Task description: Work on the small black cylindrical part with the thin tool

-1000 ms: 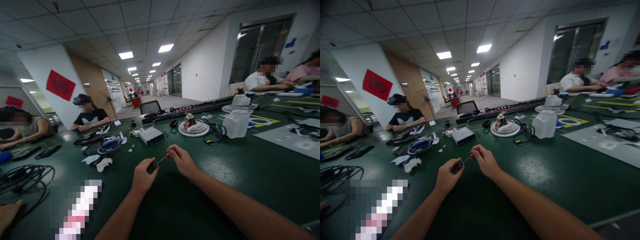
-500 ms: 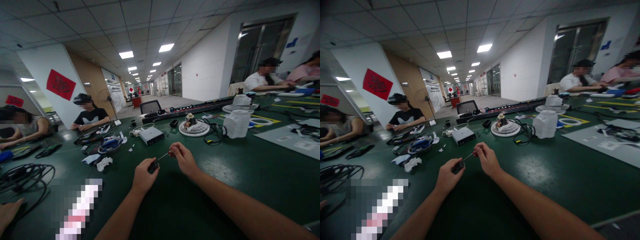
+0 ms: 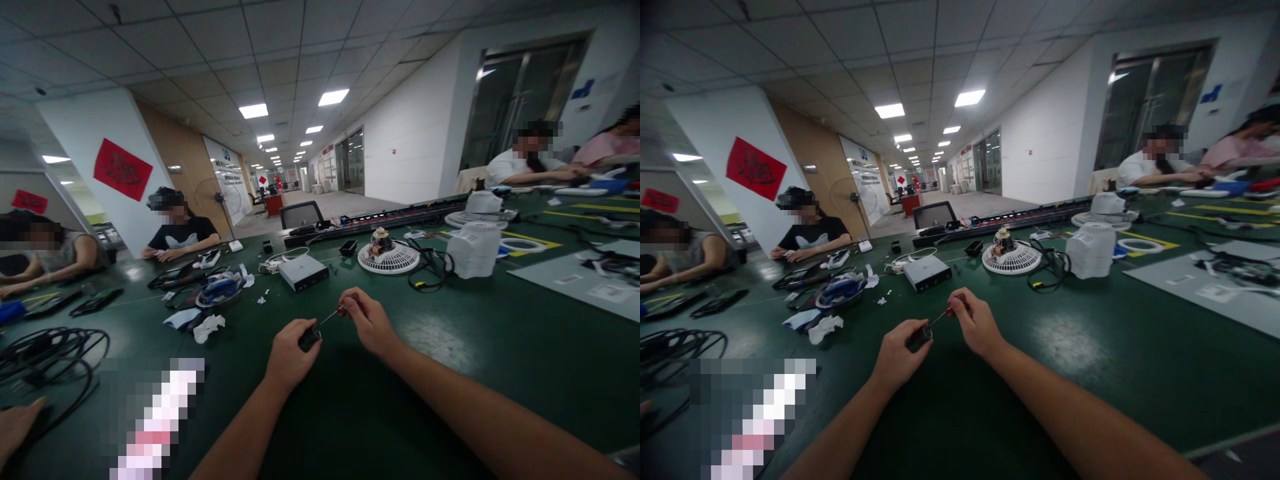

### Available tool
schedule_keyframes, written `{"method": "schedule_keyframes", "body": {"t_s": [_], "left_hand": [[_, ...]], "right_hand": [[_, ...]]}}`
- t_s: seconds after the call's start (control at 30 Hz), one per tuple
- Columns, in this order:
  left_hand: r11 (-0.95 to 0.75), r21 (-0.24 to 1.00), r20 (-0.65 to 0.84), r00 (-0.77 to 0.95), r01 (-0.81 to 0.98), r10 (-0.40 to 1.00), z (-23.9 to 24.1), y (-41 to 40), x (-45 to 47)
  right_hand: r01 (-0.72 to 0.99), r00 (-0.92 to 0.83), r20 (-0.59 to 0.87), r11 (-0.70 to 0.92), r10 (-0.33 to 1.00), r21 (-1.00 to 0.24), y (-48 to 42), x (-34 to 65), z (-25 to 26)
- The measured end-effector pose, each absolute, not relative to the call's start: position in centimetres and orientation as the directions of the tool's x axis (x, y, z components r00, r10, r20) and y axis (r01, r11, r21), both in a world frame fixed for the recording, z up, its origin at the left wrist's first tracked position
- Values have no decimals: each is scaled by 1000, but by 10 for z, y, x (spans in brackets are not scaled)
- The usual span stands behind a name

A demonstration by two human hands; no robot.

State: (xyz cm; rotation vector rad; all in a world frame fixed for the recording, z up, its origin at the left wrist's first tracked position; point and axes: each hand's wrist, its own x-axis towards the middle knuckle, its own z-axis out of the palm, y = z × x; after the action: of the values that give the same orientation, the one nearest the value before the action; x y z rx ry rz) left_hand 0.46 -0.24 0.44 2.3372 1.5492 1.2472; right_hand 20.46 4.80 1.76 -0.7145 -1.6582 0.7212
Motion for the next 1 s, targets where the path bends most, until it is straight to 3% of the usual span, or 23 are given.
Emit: {"method": "schedule_keyframes", "body": {"t_s": [0.33,0.5,0.63,0.8,0.9,1.0], "left_hand": [[-487,475,568,167,733,806,7,-5,4],[-500,470,584,168,728,794,7,-4,5],[-506,441,579,195,741,792,5,-4,5],[-482,408,598,172,775,783,4,-3,6],[-475,397,592,176,786,786,3,-3,7],[-459,398,585,165,794,794,3,-3,7]], "right_hand": [[-23,-294,564,584,772,-811,50,205,17],[47,-235,562,586,793,-809,50,204,17],[-19,-321,502,525,803,-851,53,202,15],[-85,-234,449,441,863,-893,60,200,10],[-88,-278,406,398,870,-913,63,199,7],[-11,-236,451,462,861,-887,61,201,9]]}}
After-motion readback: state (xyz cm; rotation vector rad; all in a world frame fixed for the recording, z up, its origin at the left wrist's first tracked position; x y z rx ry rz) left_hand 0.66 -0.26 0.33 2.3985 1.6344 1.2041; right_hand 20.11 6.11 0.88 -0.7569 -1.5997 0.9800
